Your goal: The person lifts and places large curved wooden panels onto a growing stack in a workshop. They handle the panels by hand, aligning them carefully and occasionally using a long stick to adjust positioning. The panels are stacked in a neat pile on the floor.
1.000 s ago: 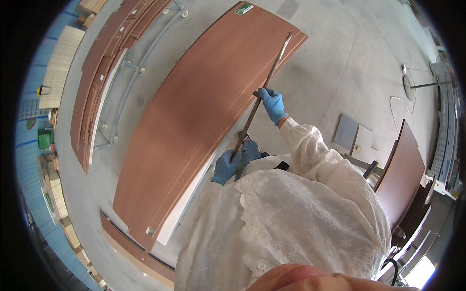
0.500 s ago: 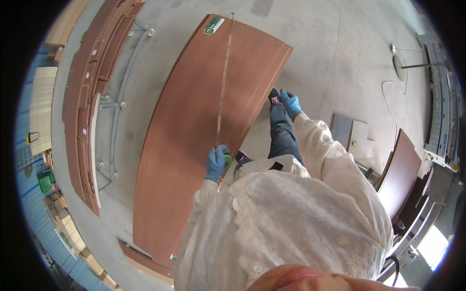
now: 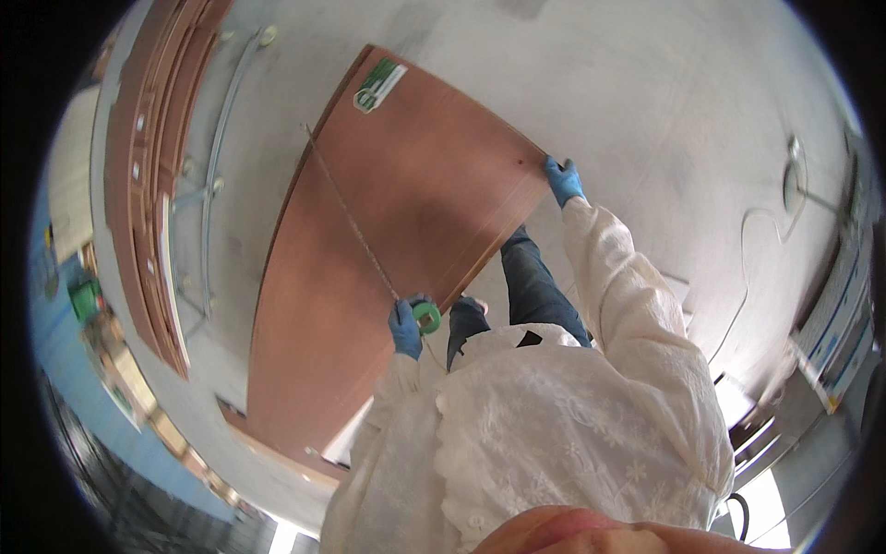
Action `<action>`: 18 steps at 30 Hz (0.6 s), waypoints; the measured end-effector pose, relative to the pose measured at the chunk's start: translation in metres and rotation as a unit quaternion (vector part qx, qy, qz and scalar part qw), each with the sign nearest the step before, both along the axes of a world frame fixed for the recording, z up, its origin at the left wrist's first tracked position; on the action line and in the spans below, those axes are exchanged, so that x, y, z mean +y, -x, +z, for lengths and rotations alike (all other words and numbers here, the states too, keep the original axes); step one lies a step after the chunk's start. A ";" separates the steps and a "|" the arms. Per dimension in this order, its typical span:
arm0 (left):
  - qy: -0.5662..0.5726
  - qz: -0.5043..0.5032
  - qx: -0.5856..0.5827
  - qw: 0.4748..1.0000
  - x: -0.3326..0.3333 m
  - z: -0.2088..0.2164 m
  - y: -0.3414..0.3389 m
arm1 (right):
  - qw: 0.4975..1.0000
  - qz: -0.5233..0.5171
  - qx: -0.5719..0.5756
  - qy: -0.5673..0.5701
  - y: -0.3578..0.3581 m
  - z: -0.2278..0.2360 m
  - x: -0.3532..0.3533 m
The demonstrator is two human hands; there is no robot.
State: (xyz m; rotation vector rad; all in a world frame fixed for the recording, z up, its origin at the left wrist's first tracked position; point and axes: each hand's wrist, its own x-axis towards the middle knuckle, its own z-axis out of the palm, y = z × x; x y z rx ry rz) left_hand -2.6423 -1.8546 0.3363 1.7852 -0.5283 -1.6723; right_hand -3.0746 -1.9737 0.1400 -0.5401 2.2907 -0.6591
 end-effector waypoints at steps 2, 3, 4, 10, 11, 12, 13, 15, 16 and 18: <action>0.001 0.039 -0.019 0.999 -0.006 -0.003 0.008 | 0.977 -0.119 -0.179 0.014 -0.004 -0.017 -0.008; 0.002 0.050 -0.045 0.998 -0.007 -0.006 0.011 | 0.958 -0.171 -0.228 0.016 -0.006 -0.020 -0.008; -0.007 0.067 -0.084 0.994 -0.006 -0.011 0.014 | 0.937 -0.220 -0.266 0.046 -0.010 -0.021 -0.007; -0.075 0.242 -0.207 0.945 0.033 -0.036 0.009 | 0.804 -0.187 -0.564 -0.025 -0.046 0.004 0.016; -0.084 0.272 -0.221 0.933 0.036 -0.038 0.008 | 0.829 -0.214 -0.514 -0.055 -0.057 0.005 0.015; -0.093 0.295 -0.230 0.922 0.037 -0.040 0.005 | 0.849 -0.214 -0.474 -0.091 -0.064 0.006 0.014; -0.124 0.343 -0.223 0.904 0.039 -0.040 0.002 | 0.843 -0.194 -0.494 -0.089 -0.071 0.008 0.014; -0.172 0.425 -0.198 0.866 0.041 -0.045 -0.003 | 0.848 -0.189 -0.485 -0.103 -0.084 0.010 0.008; -0.193 0.450 -0.204 0.848 0.043 -0.047 -0.007 | 0.852 -0.153 -0.491 -0.098 -0.092 0.013 0.005; -0.220 0.491 -0.217 0.814 0.053 -0.058 -0.014 | 0.874 -0.107 -0.464 -0.098 -0.103 0.017 0.003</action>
